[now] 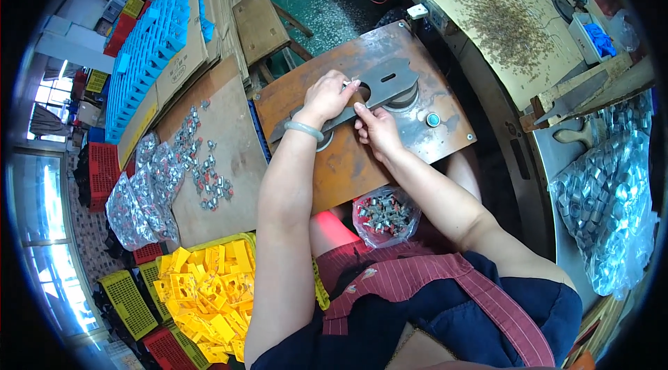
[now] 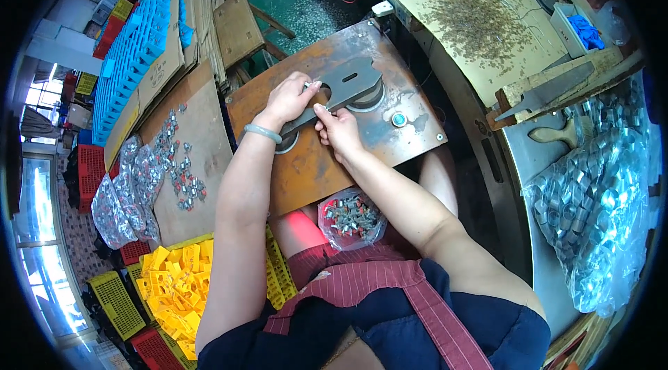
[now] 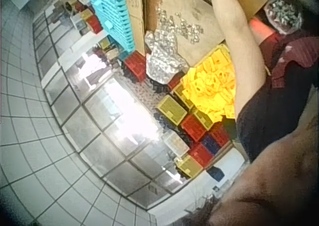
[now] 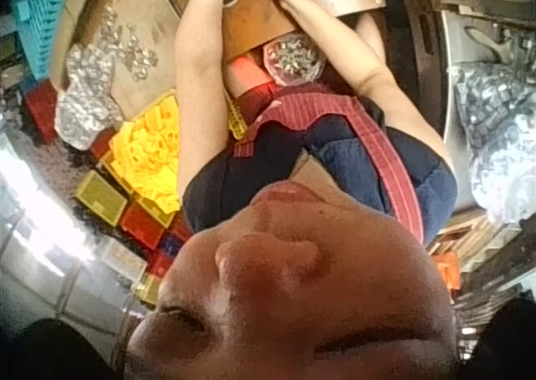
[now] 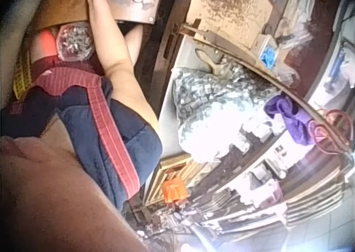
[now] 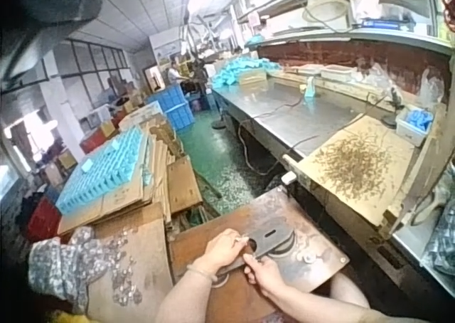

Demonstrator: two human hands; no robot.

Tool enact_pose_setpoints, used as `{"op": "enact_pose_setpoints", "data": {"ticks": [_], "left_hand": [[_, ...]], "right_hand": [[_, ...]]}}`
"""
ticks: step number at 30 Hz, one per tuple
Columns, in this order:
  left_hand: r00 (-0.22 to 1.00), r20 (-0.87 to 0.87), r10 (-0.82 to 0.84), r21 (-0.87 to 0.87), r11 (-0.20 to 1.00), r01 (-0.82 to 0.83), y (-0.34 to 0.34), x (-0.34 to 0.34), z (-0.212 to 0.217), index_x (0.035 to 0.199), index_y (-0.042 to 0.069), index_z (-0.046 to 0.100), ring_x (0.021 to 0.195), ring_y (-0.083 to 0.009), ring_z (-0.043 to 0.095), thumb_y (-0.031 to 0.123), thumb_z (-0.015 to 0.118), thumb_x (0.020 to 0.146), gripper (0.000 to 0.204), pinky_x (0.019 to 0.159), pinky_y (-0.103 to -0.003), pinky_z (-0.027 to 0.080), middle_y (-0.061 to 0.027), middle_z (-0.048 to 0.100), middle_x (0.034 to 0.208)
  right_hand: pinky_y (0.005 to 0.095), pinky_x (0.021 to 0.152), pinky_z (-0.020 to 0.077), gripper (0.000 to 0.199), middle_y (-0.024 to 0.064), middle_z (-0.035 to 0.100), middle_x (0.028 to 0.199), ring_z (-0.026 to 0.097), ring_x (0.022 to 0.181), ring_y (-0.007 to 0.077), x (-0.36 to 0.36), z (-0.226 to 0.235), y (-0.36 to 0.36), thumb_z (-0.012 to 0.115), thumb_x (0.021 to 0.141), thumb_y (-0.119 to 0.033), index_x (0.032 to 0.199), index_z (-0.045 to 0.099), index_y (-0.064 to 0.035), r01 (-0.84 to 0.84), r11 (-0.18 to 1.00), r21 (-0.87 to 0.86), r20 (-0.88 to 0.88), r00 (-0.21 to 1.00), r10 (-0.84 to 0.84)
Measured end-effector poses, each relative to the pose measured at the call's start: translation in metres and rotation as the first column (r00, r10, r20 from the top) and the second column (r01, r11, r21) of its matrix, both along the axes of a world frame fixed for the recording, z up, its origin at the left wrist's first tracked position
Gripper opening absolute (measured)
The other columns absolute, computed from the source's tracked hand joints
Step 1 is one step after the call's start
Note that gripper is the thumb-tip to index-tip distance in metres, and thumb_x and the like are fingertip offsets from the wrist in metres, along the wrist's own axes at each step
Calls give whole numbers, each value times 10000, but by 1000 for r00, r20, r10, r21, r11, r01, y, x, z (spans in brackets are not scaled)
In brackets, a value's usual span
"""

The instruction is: Assembling small metal components using a manual press or jig on a workshop bench.

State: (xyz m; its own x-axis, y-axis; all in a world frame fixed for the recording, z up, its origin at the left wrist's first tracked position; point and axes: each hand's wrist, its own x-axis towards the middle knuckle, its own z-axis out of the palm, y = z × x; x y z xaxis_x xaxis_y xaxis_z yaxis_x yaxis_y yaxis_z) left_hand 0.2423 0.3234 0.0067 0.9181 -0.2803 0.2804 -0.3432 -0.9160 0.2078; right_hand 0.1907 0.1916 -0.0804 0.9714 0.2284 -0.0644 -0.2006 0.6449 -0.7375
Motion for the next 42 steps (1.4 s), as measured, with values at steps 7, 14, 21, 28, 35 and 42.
{"op": "enact_pose_setpoints", "data": {"ticks": [7,14,21,28,35,42], "left_hand": [[763,644,-50,-21,996,83,-12,-59,-19,911,94,583,1137,-335,420,317,667,814,258,949,-517,283,-123,497,1096],[958,273,-84,-112,987,119,43,-218,-73,1438,72,359,1272,-370,390,386,631,852,718,1040,-550,263,-188,414,1346],[743,252,621,-254,783,-568,219,-243,-75,1084,59,572,997,-355,578,165,642,829,285,829,-447,481,-170,580,1054],[788,191,585,-325,796,-511,238,-243,-102,962,16,551,889,-350,568,87,752,753,299,773,-421,471,-173,570,959],[845,87,528,-376,803,-463,232,-231,-98,994,14,537,952,-377,565,122,718,791,293,814,-455,462,-199,582,1016],[927,7,375,-510,799,-319,184,-170,-68,976,28,586,852,-217,608,164,641,907,162,786,-310,477,-111,629,876]], "right_hand": [[212,481,458,89,13,621,794,564,597,93,20,-51,-30,609,930,-169,947,554,-101,-639,589,496,315,764,564],[294,798,528,243,43,657,1010,644,868,148,-78,-21,-71,571,828,-38,1070,597,-32,-709,370,-600,42,435,900],[460,761,497,153,179,635,883,608,883,388,-83,30,106,592,819,-90,960,615,-34,264,586,-766,622,77,779],[422,853,514,361,137,607,1079,597,991,340,-48,30,263,599,800,-113,1161,585,-91,629,475,-616,440,-225,869],[324,688,571,326,98,672,964,680,790,193,-44,34,162,613,899,-88,1222,586,-60,-215,563,-798,399,511,761],[270,779,589,435,117,664,1078,681,895,159,-34,-1,-14,581,935,-37,1360,485,-30,-443,890,-108,11,895,446]]}}
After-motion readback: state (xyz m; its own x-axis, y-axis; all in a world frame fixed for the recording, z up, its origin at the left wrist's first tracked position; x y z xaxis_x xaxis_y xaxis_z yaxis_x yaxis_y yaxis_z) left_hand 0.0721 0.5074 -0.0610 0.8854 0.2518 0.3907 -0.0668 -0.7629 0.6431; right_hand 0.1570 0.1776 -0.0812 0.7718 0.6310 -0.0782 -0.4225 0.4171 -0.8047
